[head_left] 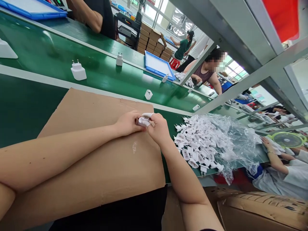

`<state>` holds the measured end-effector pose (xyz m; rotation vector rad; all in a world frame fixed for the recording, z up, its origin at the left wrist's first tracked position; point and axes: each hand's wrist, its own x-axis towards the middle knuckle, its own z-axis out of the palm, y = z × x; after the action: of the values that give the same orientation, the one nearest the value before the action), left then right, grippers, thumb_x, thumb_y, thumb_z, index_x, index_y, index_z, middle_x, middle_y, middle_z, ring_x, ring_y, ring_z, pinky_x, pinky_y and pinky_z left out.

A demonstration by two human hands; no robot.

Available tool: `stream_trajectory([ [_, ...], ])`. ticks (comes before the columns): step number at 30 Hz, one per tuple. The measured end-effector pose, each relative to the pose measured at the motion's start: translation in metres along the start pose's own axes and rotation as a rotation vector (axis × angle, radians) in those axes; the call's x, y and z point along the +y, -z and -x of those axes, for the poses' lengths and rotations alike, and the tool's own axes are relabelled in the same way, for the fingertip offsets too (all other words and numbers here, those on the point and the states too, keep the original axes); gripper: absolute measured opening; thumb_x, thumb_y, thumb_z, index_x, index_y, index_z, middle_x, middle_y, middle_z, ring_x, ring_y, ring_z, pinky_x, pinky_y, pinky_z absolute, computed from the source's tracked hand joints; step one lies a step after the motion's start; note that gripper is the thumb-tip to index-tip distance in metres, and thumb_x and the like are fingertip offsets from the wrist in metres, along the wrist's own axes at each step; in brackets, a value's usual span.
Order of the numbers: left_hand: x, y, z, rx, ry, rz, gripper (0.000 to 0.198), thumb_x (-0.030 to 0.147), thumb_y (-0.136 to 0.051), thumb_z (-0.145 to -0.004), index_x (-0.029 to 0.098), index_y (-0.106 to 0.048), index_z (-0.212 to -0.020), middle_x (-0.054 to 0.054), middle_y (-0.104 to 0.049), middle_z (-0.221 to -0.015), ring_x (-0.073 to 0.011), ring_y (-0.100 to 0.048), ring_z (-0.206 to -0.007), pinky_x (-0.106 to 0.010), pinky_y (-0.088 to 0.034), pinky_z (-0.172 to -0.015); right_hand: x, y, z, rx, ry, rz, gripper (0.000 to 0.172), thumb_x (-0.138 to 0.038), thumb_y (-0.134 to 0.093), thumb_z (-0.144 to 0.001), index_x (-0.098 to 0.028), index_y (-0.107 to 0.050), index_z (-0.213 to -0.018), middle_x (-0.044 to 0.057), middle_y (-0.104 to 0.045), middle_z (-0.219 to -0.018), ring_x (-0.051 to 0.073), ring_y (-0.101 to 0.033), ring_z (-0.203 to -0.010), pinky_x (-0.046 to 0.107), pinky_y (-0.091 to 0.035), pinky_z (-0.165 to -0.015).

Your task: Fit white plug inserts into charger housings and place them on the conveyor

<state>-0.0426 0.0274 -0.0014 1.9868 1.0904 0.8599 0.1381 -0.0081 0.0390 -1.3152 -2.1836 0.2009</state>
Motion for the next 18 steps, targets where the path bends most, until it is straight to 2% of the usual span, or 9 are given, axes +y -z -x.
stream_trajectory([
  [3, -0.001, 0.0, 0.002, 0.015, -0.019, -0.013, 0.031, 0.049, -0.076, -0.075, 0.021, -0.068, -0.084, -0.002, -0.061, -0.088, -0.0195, -0.058, -0.077, -0.03, -0.043, -0.064, -0.007, 0.001, -0.003, -0.026, 0.002, 0.101, 0.039, -0.002, -0.051, -0.078, -0.022, -0.07, -0.105, 0.006, -0.07, -0.096, 0.025, -0.058, -0.094, 0.034, -0.047, -0.077],
  [7, 0.001, 0.002, 0.007, 0.041, -0.1, 0.0, 0.032, 0.046, -0.071, -0.081, 0.021, -0.069, -0.1, -0.002, -0.064, -0.093, -0.0178, -0.057, -0.074, -0.03, -0.044, -0.066, -0.008, -0.002, -0.003, 0.008, -0.065, 0.107, 0.034, -0.001, -0.051, -0.075, -0.023, -0.069, -0.094, 0.005, -0.069, -0.09, 0.025, -0.058, -0.09, 0.034, -0.047, -0.075],
  [9, 0.002, 0.003, 0.009, 0.037, -0.101, 0.011, 0.034, 0.047, -0.07, -0.083, 0.022, -0.07, -0.106, -0.002, -0.066, -0.094, -0.018, -0.058, -0.075, -0.031, -0.045, -0.068, -0.005, -0.005, 0.0, 0.052, -0.086, 0.042, 0.035, -0.003, -0.052, -0.078, -0.023, -0.07, -0.1, 0.004, -0.071, -0.093, 0.024, -0.059, -0.091, 0.034, -0.049, -0.078],
  [13, 0.0, 0.003, 0.006, 0.041, -0.031, 0.027, 0.04, 0.051, -0.077, -0.077, 0.024, -0.074, -0.106, -0.002, -0.068, -0.092, -0.0194, -0.06, -0.076, -0.031, -0.047, -0.069, 0.001, -0.007, 0.008, 0.123, -0.077, -0.032, 0.042, -0.005, -0.05, -0.082, -0.024, -0.069, -0.115, 0.004, -0.073, -0.104, 0.023, -0.061, -0.098, 0.035, -0.051, -0.087],
  [18, -0.001, 0.002, 0.004, 0.048, -0.026, 0.026, 0.04, 0.052, -0.079, -0.076, 0.022, -0.074, -0.102, -0.001, -0.068, -0.089, -0.0189, -0.059, -0.076, -0.031, -0.046, -0.067, 0.003, -0.004, 0.006, 0.065, -0.018, 0.006, 0.041, -0.004, -0.05, -0.082, -0.023, -0.069, -0.113, 0.005, -0.072, -0.104, 0.024, -0.059, -0.098, 0.035, -0.049, -0.087],
])
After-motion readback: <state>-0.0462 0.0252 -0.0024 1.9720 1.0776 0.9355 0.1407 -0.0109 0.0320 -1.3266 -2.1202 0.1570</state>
